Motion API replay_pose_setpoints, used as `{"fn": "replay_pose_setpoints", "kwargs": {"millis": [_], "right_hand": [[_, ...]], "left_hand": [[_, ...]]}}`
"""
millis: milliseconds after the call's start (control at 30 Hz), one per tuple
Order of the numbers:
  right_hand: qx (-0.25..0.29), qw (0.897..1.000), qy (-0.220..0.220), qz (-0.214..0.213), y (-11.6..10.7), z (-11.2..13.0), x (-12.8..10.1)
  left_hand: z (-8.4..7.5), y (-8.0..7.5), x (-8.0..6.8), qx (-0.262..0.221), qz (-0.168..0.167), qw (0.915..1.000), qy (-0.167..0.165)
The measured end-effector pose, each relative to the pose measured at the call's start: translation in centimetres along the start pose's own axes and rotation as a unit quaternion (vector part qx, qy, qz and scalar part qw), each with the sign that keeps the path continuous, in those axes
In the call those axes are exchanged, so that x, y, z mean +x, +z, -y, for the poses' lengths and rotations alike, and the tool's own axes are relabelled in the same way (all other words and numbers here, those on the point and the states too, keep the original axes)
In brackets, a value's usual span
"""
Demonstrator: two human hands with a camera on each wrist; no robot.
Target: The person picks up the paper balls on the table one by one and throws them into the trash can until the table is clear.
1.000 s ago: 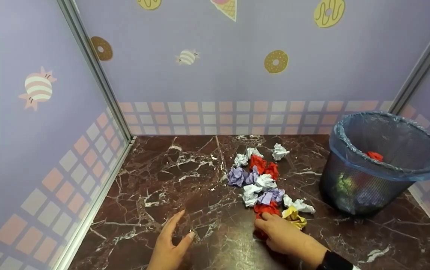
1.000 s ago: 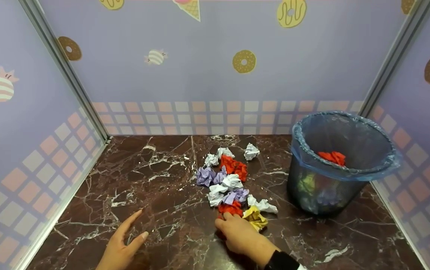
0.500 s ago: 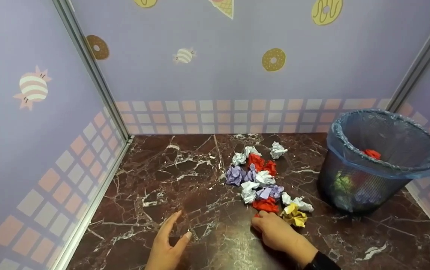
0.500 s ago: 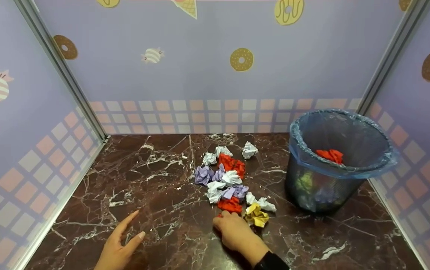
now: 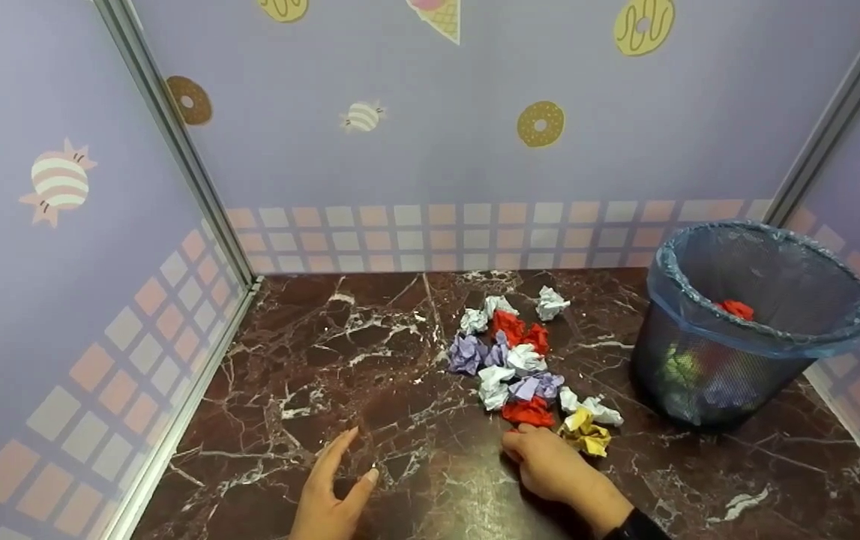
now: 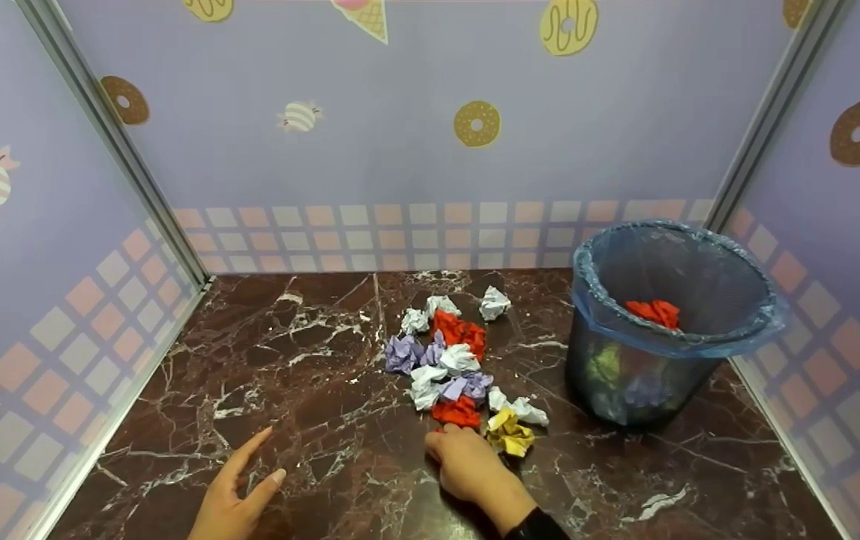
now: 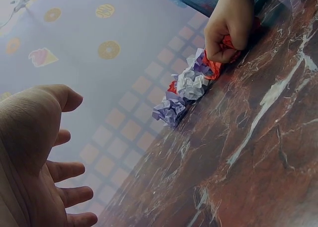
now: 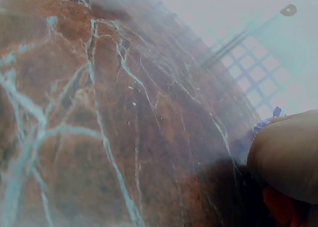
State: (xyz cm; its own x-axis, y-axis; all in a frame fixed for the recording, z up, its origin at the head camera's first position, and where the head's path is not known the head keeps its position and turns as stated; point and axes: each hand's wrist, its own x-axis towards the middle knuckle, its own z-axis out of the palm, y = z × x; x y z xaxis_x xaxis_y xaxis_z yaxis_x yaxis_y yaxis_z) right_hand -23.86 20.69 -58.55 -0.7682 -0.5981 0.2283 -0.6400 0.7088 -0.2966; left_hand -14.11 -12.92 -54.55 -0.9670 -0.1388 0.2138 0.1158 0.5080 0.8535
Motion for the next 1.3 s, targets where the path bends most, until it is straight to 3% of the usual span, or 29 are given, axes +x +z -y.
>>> {"fn": "replay_pose_setpoints", "kwargs": {"millis": [333,833,1100,1300], "right_hand": [[0.011,1.0,0.018,-0.013,0.2,0.0,-0.5],[0.07,0.997,-0.042,-0.014,-1.1,-0.6,0.0],[0.087,0.99,-0.11,0.007,-5.3,0.6,1.4],[0.058,0.988,-0.138,0.025,-10.2,1.5,2.9]], "left_hand": [[-0.4,0.0,-0.5,0.0,0.006,0.9999,-0.013],[-1.0,0.6,-0.6,0.009,0.018,0.9998,0.004],[-2.9,1.2,-0.6,0.0,0.043,0.9988,0.023],[-4.2,2.2,-0.2,0.001,0.073,0.9942,0.079]]}}
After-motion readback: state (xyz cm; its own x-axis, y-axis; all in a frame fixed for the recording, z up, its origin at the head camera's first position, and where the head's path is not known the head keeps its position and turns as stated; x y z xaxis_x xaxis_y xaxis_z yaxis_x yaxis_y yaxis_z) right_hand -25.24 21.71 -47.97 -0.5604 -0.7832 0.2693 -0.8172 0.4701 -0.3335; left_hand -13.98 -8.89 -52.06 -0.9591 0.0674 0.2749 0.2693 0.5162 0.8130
